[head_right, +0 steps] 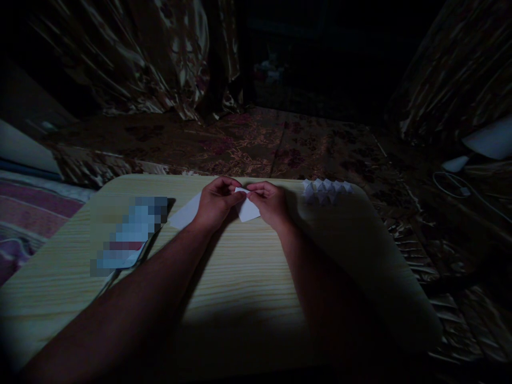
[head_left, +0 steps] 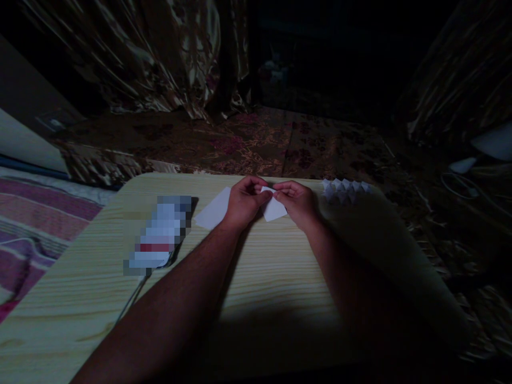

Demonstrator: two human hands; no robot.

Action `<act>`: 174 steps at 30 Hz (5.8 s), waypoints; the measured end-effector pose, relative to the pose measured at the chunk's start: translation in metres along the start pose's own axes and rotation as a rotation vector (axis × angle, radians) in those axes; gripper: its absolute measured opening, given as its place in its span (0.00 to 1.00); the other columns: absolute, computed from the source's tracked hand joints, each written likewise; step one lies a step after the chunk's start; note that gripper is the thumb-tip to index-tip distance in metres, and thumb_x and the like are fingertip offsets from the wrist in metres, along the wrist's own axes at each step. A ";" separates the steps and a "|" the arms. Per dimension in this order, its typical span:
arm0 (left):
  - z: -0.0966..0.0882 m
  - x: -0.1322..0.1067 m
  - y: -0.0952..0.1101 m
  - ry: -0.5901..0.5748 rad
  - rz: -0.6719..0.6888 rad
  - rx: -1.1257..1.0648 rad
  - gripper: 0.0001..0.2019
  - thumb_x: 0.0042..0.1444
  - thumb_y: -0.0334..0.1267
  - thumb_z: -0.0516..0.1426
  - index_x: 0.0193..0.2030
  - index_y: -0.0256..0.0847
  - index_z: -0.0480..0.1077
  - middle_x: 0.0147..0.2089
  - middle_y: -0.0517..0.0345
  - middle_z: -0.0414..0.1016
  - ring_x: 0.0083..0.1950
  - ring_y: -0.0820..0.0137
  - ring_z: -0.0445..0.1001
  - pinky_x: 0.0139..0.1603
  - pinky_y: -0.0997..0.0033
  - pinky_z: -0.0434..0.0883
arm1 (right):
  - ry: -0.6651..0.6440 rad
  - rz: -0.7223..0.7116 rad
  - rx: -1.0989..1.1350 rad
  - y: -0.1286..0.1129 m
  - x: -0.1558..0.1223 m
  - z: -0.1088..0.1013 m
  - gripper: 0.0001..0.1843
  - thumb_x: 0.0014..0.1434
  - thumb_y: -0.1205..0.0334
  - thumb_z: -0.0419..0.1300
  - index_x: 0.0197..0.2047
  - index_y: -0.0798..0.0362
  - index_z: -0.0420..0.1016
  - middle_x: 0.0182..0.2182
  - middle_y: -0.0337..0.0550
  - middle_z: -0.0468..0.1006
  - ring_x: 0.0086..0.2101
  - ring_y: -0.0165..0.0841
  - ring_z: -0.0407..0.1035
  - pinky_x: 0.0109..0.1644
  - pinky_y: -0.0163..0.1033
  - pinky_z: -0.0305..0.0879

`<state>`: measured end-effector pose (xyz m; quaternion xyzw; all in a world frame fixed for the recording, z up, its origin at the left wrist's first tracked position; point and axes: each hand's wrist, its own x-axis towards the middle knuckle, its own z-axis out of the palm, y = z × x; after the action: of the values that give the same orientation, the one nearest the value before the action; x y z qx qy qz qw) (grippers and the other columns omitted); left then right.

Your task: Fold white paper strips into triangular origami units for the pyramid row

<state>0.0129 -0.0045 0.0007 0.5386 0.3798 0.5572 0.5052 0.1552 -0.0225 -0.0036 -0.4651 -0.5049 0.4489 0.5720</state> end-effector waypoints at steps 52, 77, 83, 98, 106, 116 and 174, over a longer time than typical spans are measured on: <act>0.000 0.002 -0.004 0.110 0.031 0.032 0.10 0.40 0.33 0.64 0.31 0.38 0.71 0.27 0.61 0.71 0.25 0.76 0.67 0.26 0.77 0.64 | 0.021 0.028 -0.065 0.000 0.000 0.002 0.10 0.45 0.61 0.64 0.33 0.55 0.74 0.25 0.40 0.78 0.25 0.29 0.70 0.27 0.33 0.64; 0.001 0.001 -0.003 0.107 0.034 0.074 0.10 0.40 0.32 0.64 0.31 0.38 0.71 0.27 0.62 0.71 0.25 0.77 0.66 0.26 0.77 0.63 | 0.005 0.019 -0.094 0.000 0.000 0.002 0.10 0.46 0.59 0.63 0.32 0.55 0.74 0.25 0.39 0.77 0.24 0.28 0.69 0.26 0.32 0.62; 0.001 -0.001 -0.001 0.084 0.043 0.111 0.09 0.40 0.33 0.63 0.32 0.38 0.71 0.27 0.61 0.71 0.25 0.77 0.66 0.26 0.77 0.63 | 0.012 0.010 -0.165 0.001 0.000 0.002 0.08 0.47 0.58 0.61 0.29 0.55 0.73 0.22 0.38 0.74 0.22 0.27 0.65 0.25 0.32 0.58; 0.002 -0.002 0.002 0.020 0.035 0.128 0.10 0.41 0.32 0.63 0.33 0.39 0.71 0.28 0.61 0.72 0.25 0.76 0.66 0.26 0.77 0.62 | 0.017 -0.041 -0.201 -0.001 0.000 0.000 0.05 0.47 0.61 0.59 0.26 0.55 0.72 0.19 0.34 0.69 0.21 0.26 0.61 0.24 0.31 0.54; 0.002 -0.002 0.002 0.023 0.015 0.119 0.07 0.40 0.33 0.64 0.29 0.38 0.72 0.25 0.61 0.72 0.23 0.77 0.65 0.23 0.77 0.60 | -0.011 -0.025 -0.218 -0.005 -0.002 0.001 0.06 0.46 0.61 0.59 0.27 0.55 0.73 0.21 0.36 0.72 0.23 0.27 0.64 0.25 0.31 0.57; 0.001 -0.001 0.000 0.064 -0.002 0.077 0.07 0.40 0.32 0.64 0.28 0.38 0.72 0.24 0.61 0.72 0.22 0.77 0.65 0.22 0.78 0.61 | -0.020 0.019 -0.186 -0.001 0.000 0.001 0.06 0.44 0.63 0.61 0.28 0.55 0.74 0.22 0.38 0.75 0.22 0.28 0.66 0.25 0.32 0.60; 0.000 -0.001 0.001 0.060 -0.020 0.082 0.07 0.41 0.34 0.64 0.29 0.37 0.72 0.25 0.60 0.73 0.23 0.77 0.66 0.24 0.77 0.63 | 0.016 0.002 -0.159 -0.001 -0.002 0.003 0.09 0.47 0.58 0.60 0.29 0.56 0.74 0.22 0.38 0.74 0.23 0.28 0.66 0.26 0.32 0.60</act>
<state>0.0130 -0.0062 0.0017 0.5381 0.4228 0.5519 0.4766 0.1523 -0.0240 -0.0022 -0.5128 -0.5341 0.4044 0.5369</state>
